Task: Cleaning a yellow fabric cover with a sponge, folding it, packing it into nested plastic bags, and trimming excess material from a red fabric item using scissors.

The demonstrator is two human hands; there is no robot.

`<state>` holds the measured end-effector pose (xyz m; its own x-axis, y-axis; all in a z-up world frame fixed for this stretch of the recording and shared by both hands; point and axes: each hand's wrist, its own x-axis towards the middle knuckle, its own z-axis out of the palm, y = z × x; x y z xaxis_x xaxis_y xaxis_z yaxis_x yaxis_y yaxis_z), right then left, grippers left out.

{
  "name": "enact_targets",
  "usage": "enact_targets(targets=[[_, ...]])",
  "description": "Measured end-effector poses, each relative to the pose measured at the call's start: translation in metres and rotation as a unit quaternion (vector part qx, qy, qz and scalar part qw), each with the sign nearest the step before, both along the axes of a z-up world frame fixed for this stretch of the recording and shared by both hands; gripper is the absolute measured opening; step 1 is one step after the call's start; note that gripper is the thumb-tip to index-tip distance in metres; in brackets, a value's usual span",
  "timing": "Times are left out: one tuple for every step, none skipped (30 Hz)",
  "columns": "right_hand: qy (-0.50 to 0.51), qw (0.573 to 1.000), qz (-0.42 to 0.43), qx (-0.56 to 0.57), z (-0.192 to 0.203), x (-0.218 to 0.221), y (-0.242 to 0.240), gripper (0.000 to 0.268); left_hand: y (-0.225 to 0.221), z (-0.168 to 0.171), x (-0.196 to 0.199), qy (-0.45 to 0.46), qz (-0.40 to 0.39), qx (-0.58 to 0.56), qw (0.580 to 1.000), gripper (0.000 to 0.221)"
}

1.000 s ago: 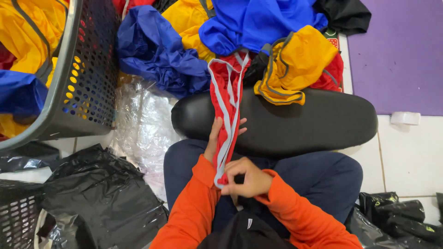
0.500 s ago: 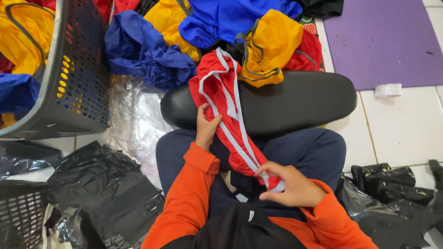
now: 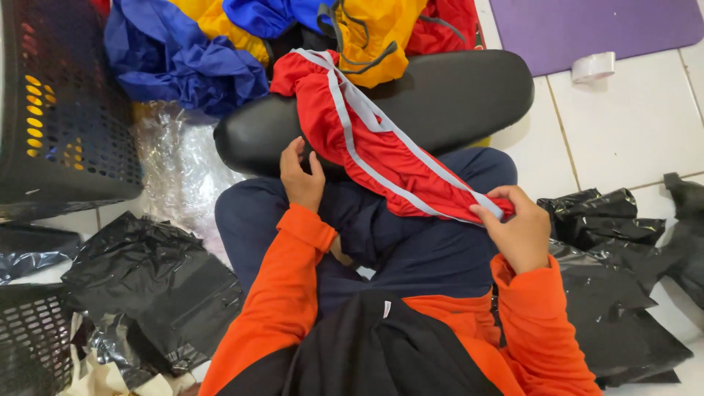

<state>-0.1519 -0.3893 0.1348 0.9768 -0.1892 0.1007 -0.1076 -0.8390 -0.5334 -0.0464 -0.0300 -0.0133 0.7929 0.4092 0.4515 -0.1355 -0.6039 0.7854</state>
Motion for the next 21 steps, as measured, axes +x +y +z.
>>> enact_targets(targets=[[0.000,1.000,-0.002,-0.001,-0.004,-0.002,-0.004,0.034,-0.002,0.010,-0.005,0.000,-0.002,-0.001,1.000,0.043],[0.010,1.000,0.009,-0.007,-0.008,-0.004,-0.008,0.035,-0.004,0.021,-0.010,-0.050,-0.023,0.056,0.997,0.037],[0.019,1.000,0.020,-0.014,-0.013,-0.005,-0.012,0.036,-0.006,0.031,-0.014,-0.101,-0.044,0.112,0.988,0.032],[0.020,1.000,0.019,-0.014,-0.013,-0.007,-0.014,0.036,-0.013,0.031,-0.020,-0.101,-0.044,0.112,0.988,0.032],[0.002,1.000,0.027,-0.001,-0.013,-0.008,-0.016,0.029,-0.019,0.033,-0.025,-0.110,-0.078,0.119,0.984,0.029],[-0.015,0.999,0.035,0.013,-0.013,-0.008,-0.018,0.022,-0.025,0.034,-0.031,-0.118,-0.111,0.126,0.979,0.026],[-0.015,0.999,0.036,0.015,-0.012,-0.009,-0.021,0.022,-0.037,0.037,-0.034,-0.118,-0.110,0.128,0.979,0.026],[-0.014,0.998,0.049,0.021,-0.012,-0.009,-0.024,0.017,-0.048,0.040,-0.038,-0.129,-0.135,0.119,0.975,0.025],[-0.014,0.998,0.061,0.028,-0.011,-0.009,-0.026,0.013,-0.058,0.043,-0.039,-0.141,-0.162,0.110,0.970,0.024],[-0.016,0.998,0.060,0.031,-0.012,-0.009,-0.031,0.013,-0.070,0.054,-0.043,-0.142,-0.163,0.113,0.970,0.024],[-0.016,0.994,0.099,0.031,-0.012,-0.010,-0.036,0.011,-0.084,0.065,-0.047,-0.140,-0.187,0.091,0.968,0.027],[-0.017,0.990,0.138,0.030,-0.013,-0.010,-0.042,0.011,-0.097,0.076,-0.052,-0.137,-0.212,0.070,0.965,0.029],[-0.017,0.990,0.135,0.031,-0.002,-0.014,-0.037,0.011,-0.107,0.084,-0.052,-0.138,-0.215,0.070,0.964,0.029],[-0.023,0.981,0.187,0.049,0.008,-0.017,-0.032,0.011,-0.117,0.091,-0.051,-0.135,-0.270,0.108,0.947,0.033],[-0.027,0.969,0.237,0.069,0.017,-0.022,-0.028,0.011,-0.128,0.097,-0.054,-0.130,-0.324,0.144,0.926,0.036],[-0.025,0.970,0.233,0.069,0.021,-0.026,-0.024,0.011,-0.132,0.094,-0.050,-0.128,-0.328,0.143,0.925,0.036],[-0.027,0.951,0.294,0.090,0.024,-0.033,-0.019,0.012,-0.136,0.090,-0.050,-0.118,-0.336,0.212,0.910,0.042],[-0.030,0.928,0.354,0.111,0.027,-0.040,-0.014,0.013,-0.140,0.085,-0.050,-0.109,-0.344,0.280,0.890,0.048],[-0.024,0.931,0.348,0.107,0.041,-0.046,-0.010,0.013,-0.131,0.076,-0.048,-0.109,-0.349,0.272,0.890,0.048],[0.009,0.895,0.419,0.154,0.055,-0.052,-0.004,0.013,-0.123,0.066,-0.046,-0.042,-0.378,0.269,0.885,0.055],[0.037,0.850,0.487,0.197,0.069,-0.054,0.001,0.014,-0.115,0.058,-0.039,0.020,-0.404,0.266,0.875,0.064]])
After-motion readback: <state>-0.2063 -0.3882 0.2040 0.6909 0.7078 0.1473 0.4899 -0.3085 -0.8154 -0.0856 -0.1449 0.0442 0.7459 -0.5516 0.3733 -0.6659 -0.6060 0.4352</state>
